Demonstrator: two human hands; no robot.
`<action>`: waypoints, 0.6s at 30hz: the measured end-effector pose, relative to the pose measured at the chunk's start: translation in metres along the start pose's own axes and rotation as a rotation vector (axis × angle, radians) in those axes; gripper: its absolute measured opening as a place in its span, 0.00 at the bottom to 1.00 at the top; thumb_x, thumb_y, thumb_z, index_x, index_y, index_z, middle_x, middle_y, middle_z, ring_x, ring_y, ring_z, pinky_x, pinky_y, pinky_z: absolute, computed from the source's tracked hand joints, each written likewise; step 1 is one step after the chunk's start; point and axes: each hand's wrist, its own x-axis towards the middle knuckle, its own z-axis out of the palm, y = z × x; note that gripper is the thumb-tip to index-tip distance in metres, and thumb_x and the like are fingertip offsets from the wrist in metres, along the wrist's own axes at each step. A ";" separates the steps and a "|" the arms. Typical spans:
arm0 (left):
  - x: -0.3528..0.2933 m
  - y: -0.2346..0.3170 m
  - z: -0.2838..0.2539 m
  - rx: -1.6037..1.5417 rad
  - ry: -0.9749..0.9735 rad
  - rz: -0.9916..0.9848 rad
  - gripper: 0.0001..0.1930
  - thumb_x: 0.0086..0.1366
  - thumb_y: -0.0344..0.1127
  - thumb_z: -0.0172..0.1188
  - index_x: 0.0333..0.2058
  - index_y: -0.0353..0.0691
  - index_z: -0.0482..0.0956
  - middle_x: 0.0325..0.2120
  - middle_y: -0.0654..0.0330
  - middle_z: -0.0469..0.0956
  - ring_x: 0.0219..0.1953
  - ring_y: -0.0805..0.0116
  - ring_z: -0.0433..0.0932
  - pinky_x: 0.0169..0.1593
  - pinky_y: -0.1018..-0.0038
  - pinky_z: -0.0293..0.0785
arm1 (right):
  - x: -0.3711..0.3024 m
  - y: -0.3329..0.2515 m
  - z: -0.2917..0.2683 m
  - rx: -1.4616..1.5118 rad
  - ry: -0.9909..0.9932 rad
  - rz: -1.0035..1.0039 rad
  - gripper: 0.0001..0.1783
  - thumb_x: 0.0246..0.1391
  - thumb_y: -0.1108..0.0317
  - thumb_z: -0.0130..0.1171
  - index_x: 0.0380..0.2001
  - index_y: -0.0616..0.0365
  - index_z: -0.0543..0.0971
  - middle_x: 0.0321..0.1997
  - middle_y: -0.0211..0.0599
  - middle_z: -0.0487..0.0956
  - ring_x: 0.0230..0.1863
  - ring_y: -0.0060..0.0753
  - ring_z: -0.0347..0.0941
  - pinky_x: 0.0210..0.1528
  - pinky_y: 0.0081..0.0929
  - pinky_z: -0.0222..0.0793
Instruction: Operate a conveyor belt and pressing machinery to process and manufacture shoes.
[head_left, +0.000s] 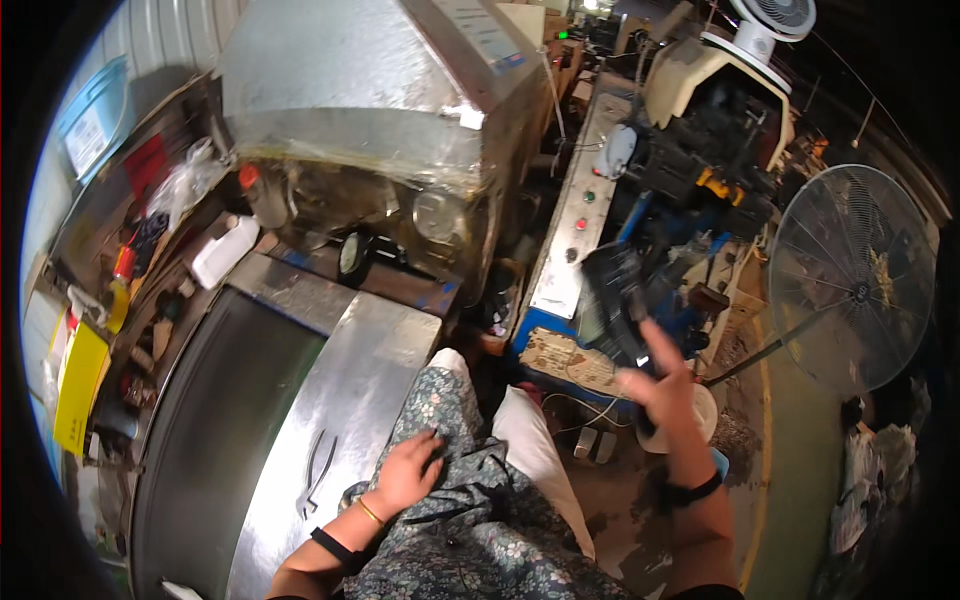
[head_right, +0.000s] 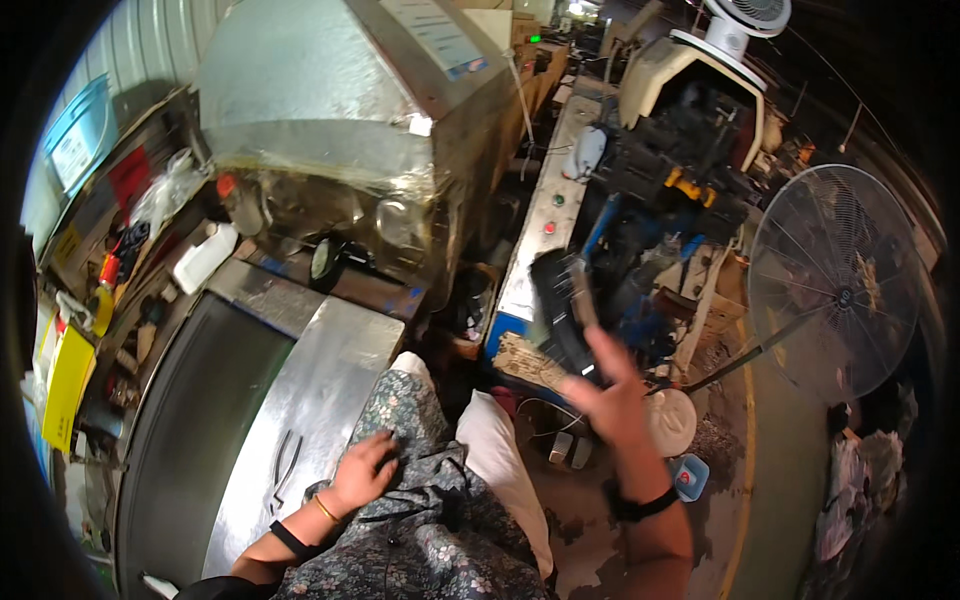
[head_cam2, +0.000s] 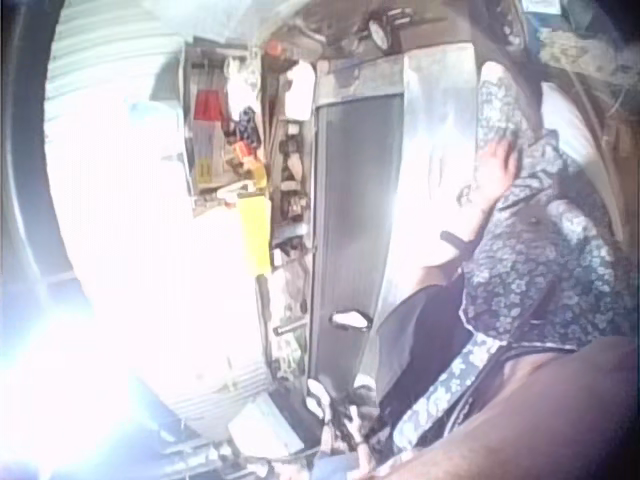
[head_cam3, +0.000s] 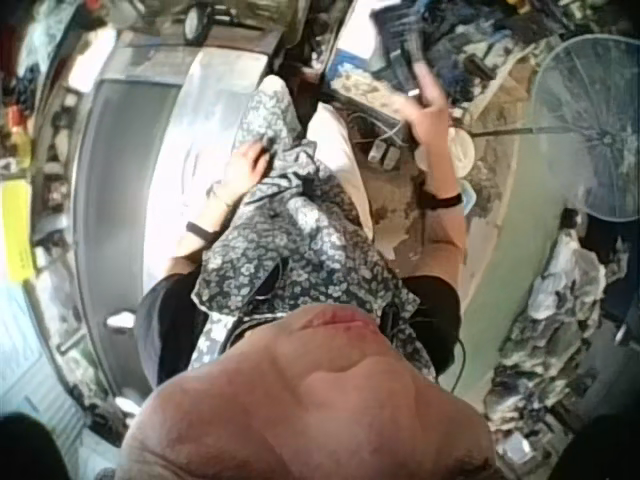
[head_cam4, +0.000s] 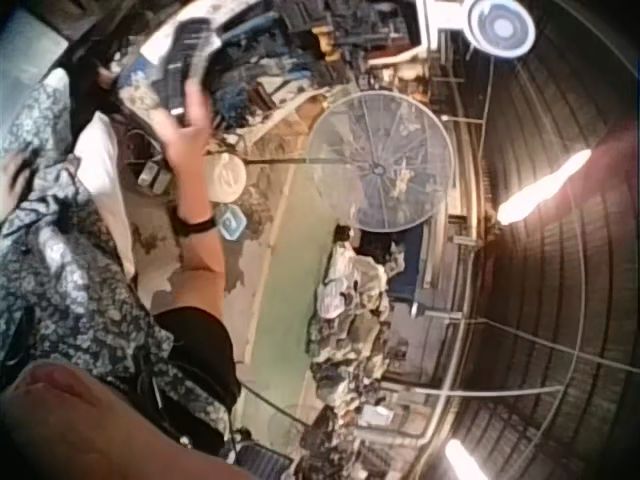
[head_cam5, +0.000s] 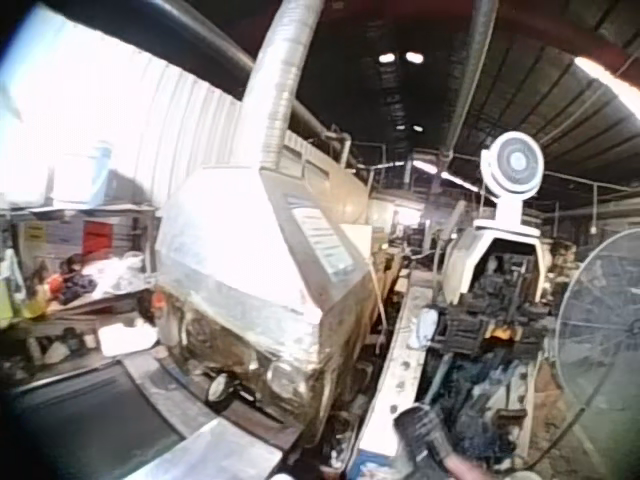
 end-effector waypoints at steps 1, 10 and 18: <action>0.001 -0.002 0.005 0.082 -0.066 0.104 0.17 0.57 0.33 0.62 0.47 0.39 0.80 0.49 0.51 0.78 0.51 0.49 0.75 0.54 0.59 0.71 | 0.017 0.018 -0.036 -0.238 0.121 -0.116 0.43 0.44 0.78 0.69 0.65 0.68 0.64 0.59 0.40 0.74 0.54 0.29 0.73 0.55 0.28 0.71; 0.014 -0.009 0.020 0.048 -0.001 0.050 0.11 0.56 0.32 0.63 0.38 0.41 0.85 0.48 0.58 0.80 0.49 0.55 0.76 0.53 0.62 0.71 | 0.155 0.050 -0.193 -0.707 0.484 0.032 0.41 0.37 0.62 0.71 0.61 0.44 0.76 0.49 0.40 0.78 0.42 0.36 0.78 0.43 0.35 0.71; 0.015 0.000 0.017 0.057 -0.042 0.042 0.09 0.55 0.31 0.63 0.36 0.41 0.84 0.47 0.58 0.80 0.48 0.56 0.76 0.53 0.63 0.72 | 0.185 0.053 -0.194 -0.968 0.212 0.237 0.44 0.35 0.55 0.71 0.63 0.35 0.73 0.46 0.48 0.80 0.43 0.45 0.80 0.45 0.39 0.74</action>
